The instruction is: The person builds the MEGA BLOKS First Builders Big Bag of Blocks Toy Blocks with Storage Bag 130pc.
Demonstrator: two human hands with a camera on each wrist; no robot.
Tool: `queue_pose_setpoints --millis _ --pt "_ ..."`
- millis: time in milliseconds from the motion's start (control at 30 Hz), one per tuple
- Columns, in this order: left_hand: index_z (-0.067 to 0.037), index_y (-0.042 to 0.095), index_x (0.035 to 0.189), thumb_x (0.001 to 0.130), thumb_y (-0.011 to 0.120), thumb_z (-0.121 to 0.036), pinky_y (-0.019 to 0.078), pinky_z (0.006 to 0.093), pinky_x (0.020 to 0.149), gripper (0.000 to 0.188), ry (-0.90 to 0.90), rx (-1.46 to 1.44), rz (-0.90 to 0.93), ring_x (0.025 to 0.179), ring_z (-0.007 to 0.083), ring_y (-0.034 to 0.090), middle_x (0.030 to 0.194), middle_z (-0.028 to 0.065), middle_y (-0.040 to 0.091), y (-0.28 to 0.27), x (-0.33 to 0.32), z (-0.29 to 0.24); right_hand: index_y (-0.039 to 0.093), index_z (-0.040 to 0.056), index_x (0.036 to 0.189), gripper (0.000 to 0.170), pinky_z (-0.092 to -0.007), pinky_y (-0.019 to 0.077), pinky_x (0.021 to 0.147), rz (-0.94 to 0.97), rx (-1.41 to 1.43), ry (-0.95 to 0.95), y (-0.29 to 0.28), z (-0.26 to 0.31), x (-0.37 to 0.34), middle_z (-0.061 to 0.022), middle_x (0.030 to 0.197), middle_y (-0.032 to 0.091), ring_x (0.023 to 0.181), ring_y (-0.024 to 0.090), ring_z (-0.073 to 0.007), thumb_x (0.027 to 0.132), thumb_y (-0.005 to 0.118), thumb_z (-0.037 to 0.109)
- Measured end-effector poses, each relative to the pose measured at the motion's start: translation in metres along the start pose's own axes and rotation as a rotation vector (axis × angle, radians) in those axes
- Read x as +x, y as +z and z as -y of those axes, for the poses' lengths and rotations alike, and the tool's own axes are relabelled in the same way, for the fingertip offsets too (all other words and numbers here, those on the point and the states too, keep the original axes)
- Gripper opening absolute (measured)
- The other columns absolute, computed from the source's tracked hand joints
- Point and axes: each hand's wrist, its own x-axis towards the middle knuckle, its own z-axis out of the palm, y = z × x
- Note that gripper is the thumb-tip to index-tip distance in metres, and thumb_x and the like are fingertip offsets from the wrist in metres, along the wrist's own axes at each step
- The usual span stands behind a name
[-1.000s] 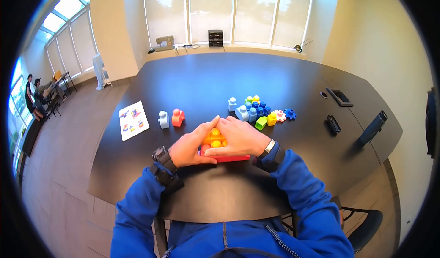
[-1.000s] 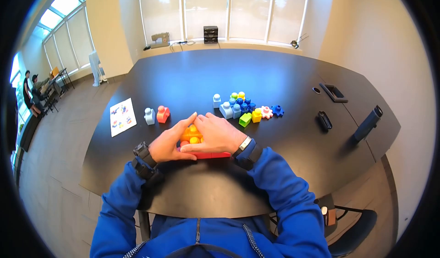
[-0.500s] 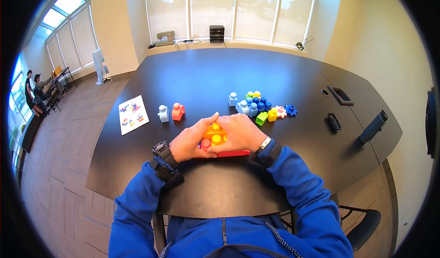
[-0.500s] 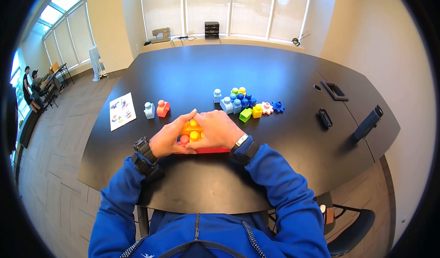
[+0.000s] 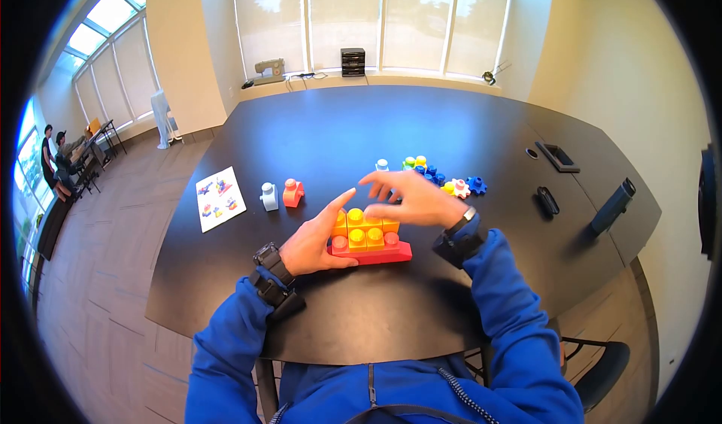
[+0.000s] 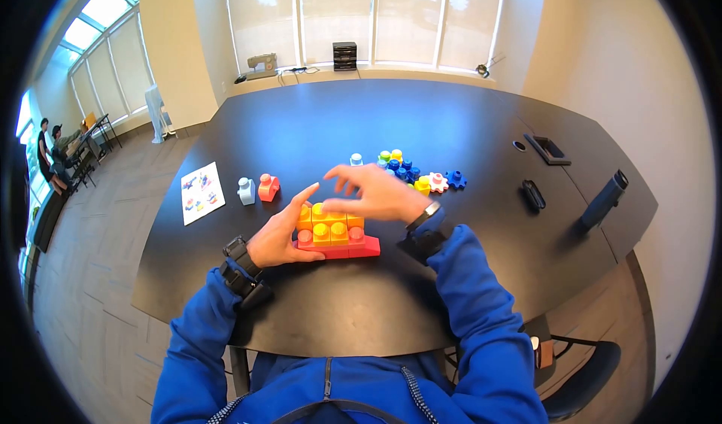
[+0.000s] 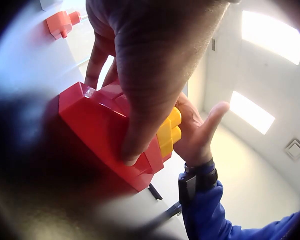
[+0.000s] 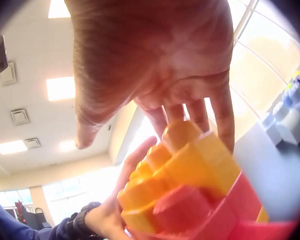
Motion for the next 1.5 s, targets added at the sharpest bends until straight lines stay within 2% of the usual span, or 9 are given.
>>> queue_pose_setpoints --millis 300,733,833,900,1100,1200,1333,1433,1500 --pt "-0.008 0.043 0.164 0.083 0.101 -0.026 0.0563 0.0462 0.113 0.102 0.138 0.091 -0.024 0.133 0.0426 0.068 0.146 0.0222 0.064 0.001 0.001 0.007 0.079 0.0012 0.13 0.037 -0.035 0.064 0.085 -0.308 -0.086 0.211 -0.073 -0.048 -0.025 -0.01 0.111 0.085 0.096 0.079 -0.0156 0.107 0.081 0.03" --pt "-0.007 0.042 0.163 0.083 0.103 -0.027 0.0539 0.0435 0.117 0.102 0.074 0.078 -0.004 0.135 0.0378 0.068 0.148 0.0221 0.064 0.001 0.001 0.004 0.078 0.0026 0.13 0.029 -0.0393 0.064 0.091 -0.369 -0.185 0.222 -0.076 -0.099 -0.037 -0.0117 0.112 0.083 0.1 0.079 -0.0223 0.11 0.076 0.023" --pt "-0.006 0.043 0.163 0.083 0.1 -0.025 0.0554 0.045 0.114 0.1 0.097 0.063 -0.012 0.134 0.0406 0.067 0.147 0.0223 0.062 0.001 0.001 0.004 0.075 0.0043 0.137 0.031 -0.0417 0.063 0.097 -0.296 -0.175 0.256 -0.07 -0.112 -0.04 -0.0147 0.126 0.08 0.109 0.078 -0.0263 0.111 0.074 0.021" --pt "-0.006 0.043 0.163 0.083 0.1 -0.024 0.0552 0.0447 0.115 0.101 0.097 0.057 -0.011 0.134 0.0402 0.067 0.148 0.0223 0.062 0.001 0.001 0.003 0.073 0.0071 0.144 0.037 -0.0461 0.0603 0.107 -0.194 -0.203 0.296 -0.066 -0.119 -0.043 -0.0201 0.143 0.073 0.126 0.074 -0.037 0.112 0.071 0.024" --pt "-0.006 0.043 0.164 0.083 0.1 -0.024 0.0551 0.0447 0.115 0.101 0.108 0.066 -0.016 0.135 0.0399 0.067 0.148 0.0221 0.062 0.002 0.001 0.005 0.061 0.0104 0.159 0.052 -0.0519 0.0543 0.117 -0.149 -0.319 0.322 -0.052 -0.16 -0.047 -0.0248 0.153 0.067 0.135 0.067 -0.0474 0.116 0.064 0.04" --pt "-0.007 0.043 0.163 0.082 0.103 -0.026 0.0526 0.0431 0.12 0.102 0.075 0.053 -0.001 0.137 0.0368 0.068 0.149 0.0215 0.064 0.001 0.001 0.004 0.056 0.011 0.163 0.057 -0.0523 0.0536 0.118 0.005 -0.273 0.494 -0.054 -0.151 -0.044 -0.0278 0.155 0.065 0.135 0.067 -0.0493 0.117 0.061 0.045" --pt "-0.007 0.043 0.163 0.083 0.103 -0.026 0.0527 0.0432 0.119 0.102 0.084 0.064 -0.006 0.136 0.0365 0.068 0.149 0.0213 0.064 0.002 0.002 0.005 0.054 0.0126 0.166 0.064 -0.0512 0.055 0.117 0.037 -0.2 0.441 -0.052 -0.145 -0.042 -0.0271 0.156 0.065 0.133 0.07 -0.0467 0.115 0.066 0.05" --pt "-0.007 0.043 0.163 0.082 0.102 -0.026 0.0528 0.0433 0.119 0.102 0.086 0.071 -0.01 0.137 0.0364 0.068 0.149 0.0211 0.064 0.002 0.002 0.004 0.052 0.0146 0.168 0.071 -0.0496 0.0568 0.115 0.071 -0.037 0.577 -0.053 -0.114 -0.041 -0.024 0.155 0.066 0.133 0.071 -0.0419 0.112 0.071 0.052" --pt "-0.007 0.043 0.163 0.082 0.102 -0.025 0.053 0.0434 0.119 0.102 0.072 0.058 -0.004 0.137 0.0364 0.068 0.149 0.021 0.064 0.002 0.001 0.004 0.05 0.0153 0.17 0.082 -0.0472 0.0583 0.113 0.067 0.091 0.611 -0.052 -0.115 -0.04 -0.0217 0.153 0.067 0.131 0.071 -0.0379 0.103 0.086 0.047"
